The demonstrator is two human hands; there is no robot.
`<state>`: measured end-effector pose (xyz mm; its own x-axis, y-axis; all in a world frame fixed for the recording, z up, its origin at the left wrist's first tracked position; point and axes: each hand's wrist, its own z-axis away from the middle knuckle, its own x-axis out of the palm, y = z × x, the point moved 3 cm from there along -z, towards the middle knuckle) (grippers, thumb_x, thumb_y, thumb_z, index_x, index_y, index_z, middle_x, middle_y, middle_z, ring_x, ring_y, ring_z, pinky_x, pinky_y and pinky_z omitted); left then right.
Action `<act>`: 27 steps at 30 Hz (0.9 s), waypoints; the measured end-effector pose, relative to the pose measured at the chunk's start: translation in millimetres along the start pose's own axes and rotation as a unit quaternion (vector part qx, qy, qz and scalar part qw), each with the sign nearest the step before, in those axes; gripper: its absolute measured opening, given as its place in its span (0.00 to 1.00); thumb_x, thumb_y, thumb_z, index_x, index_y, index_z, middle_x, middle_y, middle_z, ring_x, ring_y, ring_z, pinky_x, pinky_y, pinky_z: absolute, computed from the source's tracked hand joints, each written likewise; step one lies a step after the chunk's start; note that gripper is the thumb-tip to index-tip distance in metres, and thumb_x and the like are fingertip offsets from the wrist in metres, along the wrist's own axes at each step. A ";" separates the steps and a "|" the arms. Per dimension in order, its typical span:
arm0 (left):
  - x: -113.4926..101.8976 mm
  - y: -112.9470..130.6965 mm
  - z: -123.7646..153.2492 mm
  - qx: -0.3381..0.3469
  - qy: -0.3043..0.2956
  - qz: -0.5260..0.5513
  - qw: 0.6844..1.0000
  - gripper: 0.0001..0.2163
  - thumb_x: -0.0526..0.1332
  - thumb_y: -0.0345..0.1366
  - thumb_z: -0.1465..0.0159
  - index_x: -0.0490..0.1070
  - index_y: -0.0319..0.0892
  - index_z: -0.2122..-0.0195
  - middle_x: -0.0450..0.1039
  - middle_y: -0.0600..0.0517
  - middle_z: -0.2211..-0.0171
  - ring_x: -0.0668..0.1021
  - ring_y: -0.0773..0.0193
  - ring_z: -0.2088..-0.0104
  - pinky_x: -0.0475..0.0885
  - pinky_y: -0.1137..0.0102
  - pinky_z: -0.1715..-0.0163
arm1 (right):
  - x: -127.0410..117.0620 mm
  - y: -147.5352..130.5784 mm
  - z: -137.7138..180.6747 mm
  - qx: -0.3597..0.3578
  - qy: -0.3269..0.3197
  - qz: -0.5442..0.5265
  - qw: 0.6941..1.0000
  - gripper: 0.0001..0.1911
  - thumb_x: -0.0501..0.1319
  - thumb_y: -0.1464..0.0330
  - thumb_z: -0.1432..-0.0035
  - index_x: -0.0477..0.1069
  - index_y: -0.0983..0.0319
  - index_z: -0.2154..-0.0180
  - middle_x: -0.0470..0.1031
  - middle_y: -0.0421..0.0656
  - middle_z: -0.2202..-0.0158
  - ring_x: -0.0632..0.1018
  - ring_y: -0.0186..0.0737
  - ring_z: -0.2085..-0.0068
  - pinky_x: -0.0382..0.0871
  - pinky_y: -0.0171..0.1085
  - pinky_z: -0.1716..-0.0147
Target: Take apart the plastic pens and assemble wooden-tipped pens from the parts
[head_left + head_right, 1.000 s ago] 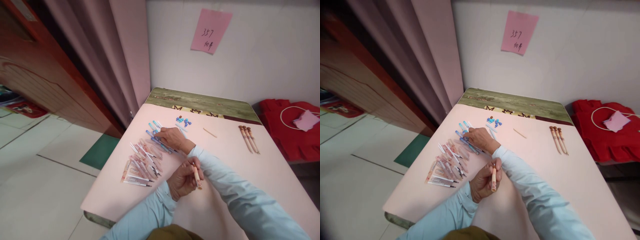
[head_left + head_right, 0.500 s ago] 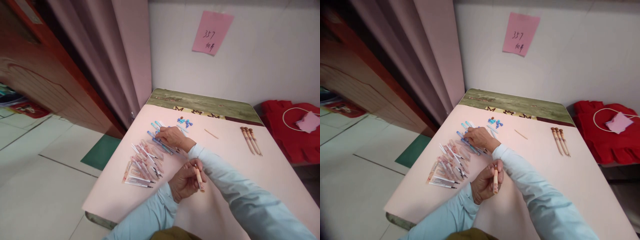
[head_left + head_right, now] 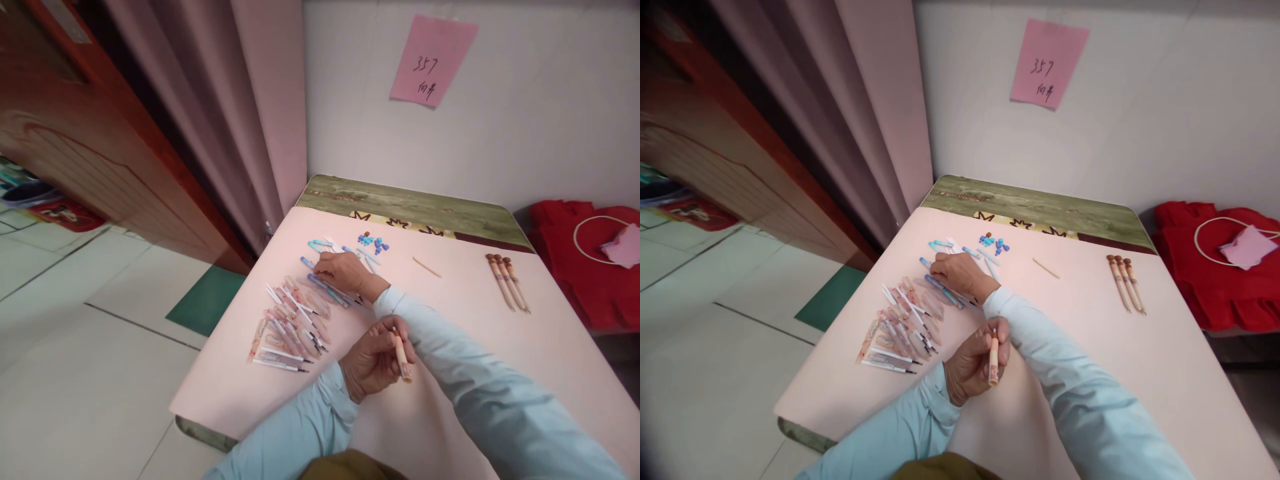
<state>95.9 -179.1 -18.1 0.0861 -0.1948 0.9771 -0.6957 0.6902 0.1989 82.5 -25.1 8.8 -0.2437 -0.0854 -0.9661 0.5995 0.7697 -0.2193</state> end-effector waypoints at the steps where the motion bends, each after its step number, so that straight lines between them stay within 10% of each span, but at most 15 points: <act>1: -0.3 0.5 0.0 0.002 0.000 -0.001 1.000 0.12 0.69 0.39 0.42 0.69 0.36 0.66 0.77 0.50 0.76 0.73 0.73 0.86 0.60 0.83 0.89 | 0.0 -1.5 -2.2 -0.017 -0.008 0.003 1.000 0.14 0.52 0.65 0.31 0.76 0.59 0.60 0.76 0.43 0.59 0.75 0.36 0.63 0.57 0.34 0.69; 11: -2.4 0.6 -0.3 0.001 0.001 0.000 1.000 0.13 0.69 0.39 0.42 0.68 0.36 0.65 0.76 0.50 0.76 0.73 0.74 0.86 0.60 0.83 0.89 | -2.8 -6.7 -10.3 -0.073 -0.072 0.080 0.992 0.13 0.52 0.72 0.33 0.74 0.64 0.64 0.75 0.48 0.62 0.74 0.37 0.68 0.59 0.35 0.70; 16: -0.7 4.0 0.8 -0.011 0.015 -0.003 1.000 0.14 0.70 0.39 0.44 0.68 0.37 0.65 0.75 0.51 0.76 0.70 0.77 0.87 0.61 0.84 0.88 | -19.3 6.6 11.2 0.004 0.123 -0.078 0.989 0.08 0.54 0.70 0.36 0.72 0.62 0.64 0.76 0.45 0.65 0.75 0.36 0.67 0.64 0.33 0.67; 21: -1.4 15.4 -0.9 0.026 0.140 0.099 0.985 0.04 0.64 0.32 0.36 0.70 0.38 0.62 0.73 0.54 0.74 0.73 0.79 0.80 0.64 0.89 0.82 | -40.5 24.7 99.2 0.261 0.325 -0.339 0.844 0.04 0.59 0.66 0.42 0.68 0.60 0.67 0.70 0.36 0.77 0.72 0.33 0.78 0.65 0.32 0.76; 27: 2.9 21.0 -8.6 0.081 0.234 0.183 0.951 0.12 0.47 0.31 0.27 0.69 0.37 0.56 0.73 0.52 0.72 0.76 0.78 0.77 0.71 0.89 0.77 | -43.4 -31.1 197.9 0.330 0.414 -0.480 0.699 0.06 0.62 0.65 0.42 0.68 0.61 0.68 0.72 0.36 0.76 0.73 0.31 0.78 0.68 0.31 0.76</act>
<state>87.7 -159.2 -10.4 0.0991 0.3957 0.9130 -0.8372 0.5290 -0.1383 225.3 -170.5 30.6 -0.9699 0.2426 0.0200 0.0109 0.1252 -0.9921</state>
